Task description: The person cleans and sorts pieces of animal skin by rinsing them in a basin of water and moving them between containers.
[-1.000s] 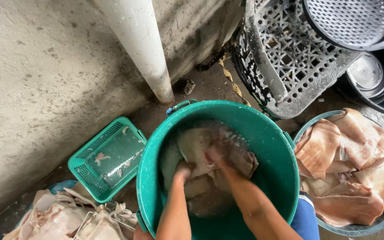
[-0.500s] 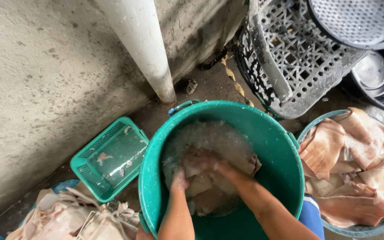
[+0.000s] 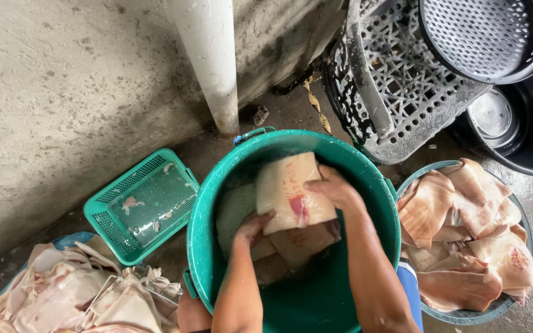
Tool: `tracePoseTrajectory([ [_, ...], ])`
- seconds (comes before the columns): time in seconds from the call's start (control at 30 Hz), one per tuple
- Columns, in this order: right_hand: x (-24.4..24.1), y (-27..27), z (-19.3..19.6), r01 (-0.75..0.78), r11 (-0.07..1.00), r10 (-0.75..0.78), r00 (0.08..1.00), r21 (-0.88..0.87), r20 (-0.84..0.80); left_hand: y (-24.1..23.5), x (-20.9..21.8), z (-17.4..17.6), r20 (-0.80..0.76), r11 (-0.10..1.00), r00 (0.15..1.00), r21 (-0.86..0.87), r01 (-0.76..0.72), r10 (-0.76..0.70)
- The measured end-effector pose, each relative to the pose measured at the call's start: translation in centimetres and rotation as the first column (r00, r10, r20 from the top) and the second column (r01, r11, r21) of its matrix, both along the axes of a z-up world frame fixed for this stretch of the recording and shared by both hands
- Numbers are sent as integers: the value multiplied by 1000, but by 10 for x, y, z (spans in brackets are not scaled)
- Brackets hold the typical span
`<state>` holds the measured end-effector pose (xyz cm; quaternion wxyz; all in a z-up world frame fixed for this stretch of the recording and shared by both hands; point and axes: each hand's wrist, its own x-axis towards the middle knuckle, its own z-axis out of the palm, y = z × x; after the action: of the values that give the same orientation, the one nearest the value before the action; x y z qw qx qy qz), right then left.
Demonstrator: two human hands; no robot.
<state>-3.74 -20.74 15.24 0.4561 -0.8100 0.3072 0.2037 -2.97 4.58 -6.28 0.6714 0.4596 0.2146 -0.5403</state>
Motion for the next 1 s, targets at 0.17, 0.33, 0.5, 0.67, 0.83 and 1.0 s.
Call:
tracePoseTrajectory([
  [0.17, -43, 38, 102, -39, 998, 37, 997, -45, -61, -16, 4, 49, -107, 916, 983, -361, -176, 147],
  [0.33, -37, 110, 35, -500, 827, 554, 801, -257, 225, -7, 8, 79, -402, 832, 795, -127, -540, 455],
  [0.5, -42, 100, -100, -352, 697, 707, 482, -624, 518, 3, -16, 56, -349, 818, 756, 60, -572, 554],
  [0.67, -47, 52, -209, -162, 766, 172, 984, -622, -45, 14, -26, 8, -330, 847, 787, 82, -526, 521],
  [0.83, -44, 118, -259, -528, 750, 648, 707, -399, 282, 13, -21, -16, -266, 886, 864, -69, -459, 427],
  [1.0, -22, 70, -252, -367, 817, 371, 925, -445, -81, 12, -8, 7, -423, 857, 761, 82, -509, 493],
])
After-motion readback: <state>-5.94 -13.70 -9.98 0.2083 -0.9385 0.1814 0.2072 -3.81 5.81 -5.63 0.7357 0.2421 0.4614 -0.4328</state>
